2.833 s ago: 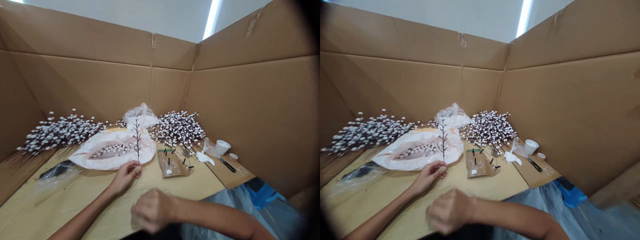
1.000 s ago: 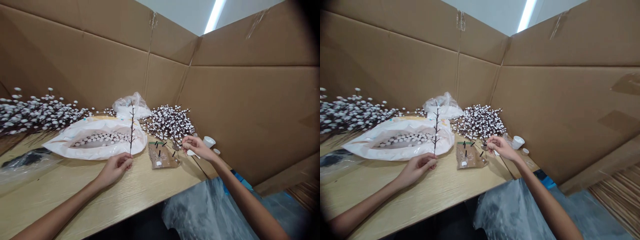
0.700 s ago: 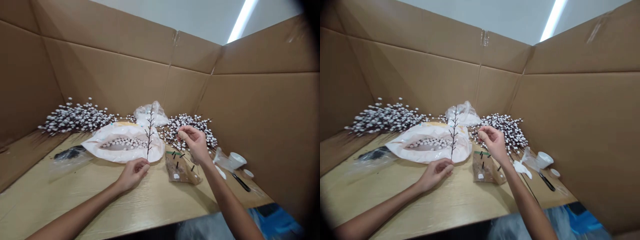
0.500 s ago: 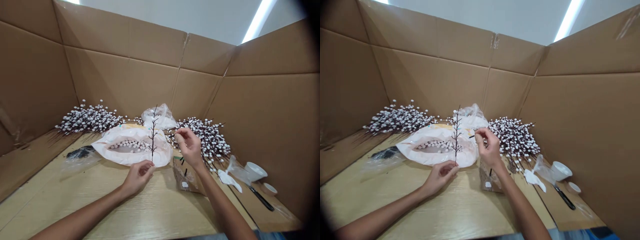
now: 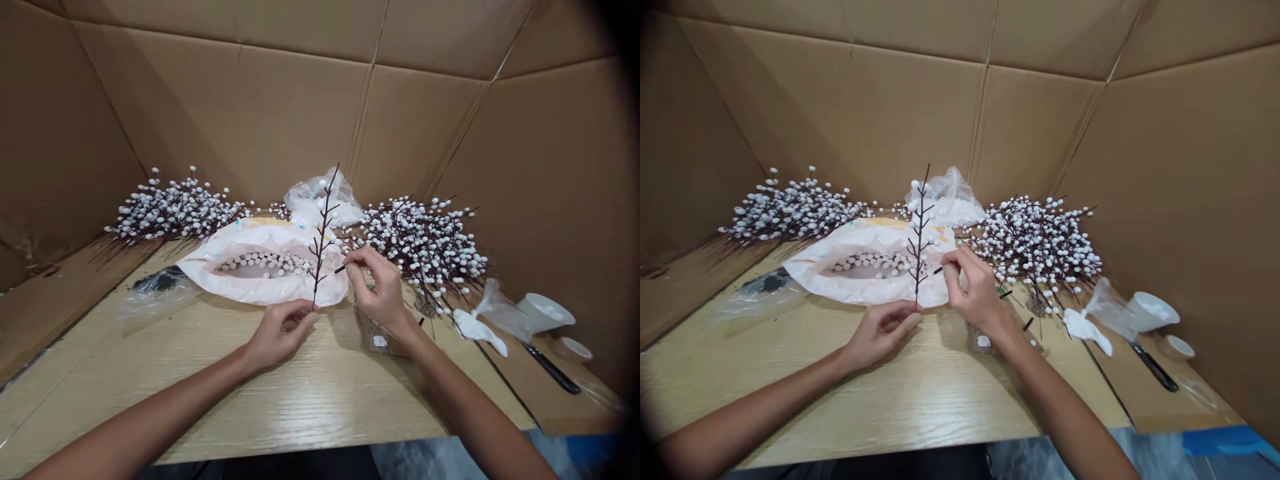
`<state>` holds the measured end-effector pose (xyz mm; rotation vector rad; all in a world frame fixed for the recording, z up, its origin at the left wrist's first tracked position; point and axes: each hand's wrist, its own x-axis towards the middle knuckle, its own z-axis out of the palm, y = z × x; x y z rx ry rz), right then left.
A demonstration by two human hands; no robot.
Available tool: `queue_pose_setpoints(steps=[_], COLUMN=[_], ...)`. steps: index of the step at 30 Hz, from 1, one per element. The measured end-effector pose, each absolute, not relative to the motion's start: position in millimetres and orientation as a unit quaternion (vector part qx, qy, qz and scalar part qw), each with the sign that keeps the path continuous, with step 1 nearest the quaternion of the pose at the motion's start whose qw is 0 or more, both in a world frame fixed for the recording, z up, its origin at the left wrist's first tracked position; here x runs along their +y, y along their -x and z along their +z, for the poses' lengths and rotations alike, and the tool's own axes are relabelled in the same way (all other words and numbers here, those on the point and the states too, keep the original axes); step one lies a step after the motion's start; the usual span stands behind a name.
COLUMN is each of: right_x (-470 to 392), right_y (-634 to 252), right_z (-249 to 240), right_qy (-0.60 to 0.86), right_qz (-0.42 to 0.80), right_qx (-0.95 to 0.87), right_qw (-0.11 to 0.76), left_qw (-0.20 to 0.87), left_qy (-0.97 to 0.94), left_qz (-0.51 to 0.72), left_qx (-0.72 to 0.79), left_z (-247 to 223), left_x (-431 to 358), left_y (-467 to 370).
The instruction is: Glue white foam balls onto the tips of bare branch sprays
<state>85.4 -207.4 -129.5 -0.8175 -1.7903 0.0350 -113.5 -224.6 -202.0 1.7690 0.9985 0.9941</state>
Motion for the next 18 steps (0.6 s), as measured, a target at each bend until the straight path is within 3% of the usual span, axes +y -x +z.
queue_pose_setpoints(steps=[18], right_x=[-210.9], right_y=[-80.8], right_z=[-132.6], right_qy=[0.359], right_qz=[0.026], right_qx=[-0.755], right_qw=[0.548], left_qw=[0.389], left_qy=[-0.724], left_qz=[0.396], left_qx=[0.409], left_z=[-195.1], left_x=[-226.8], left_y=[111.4])
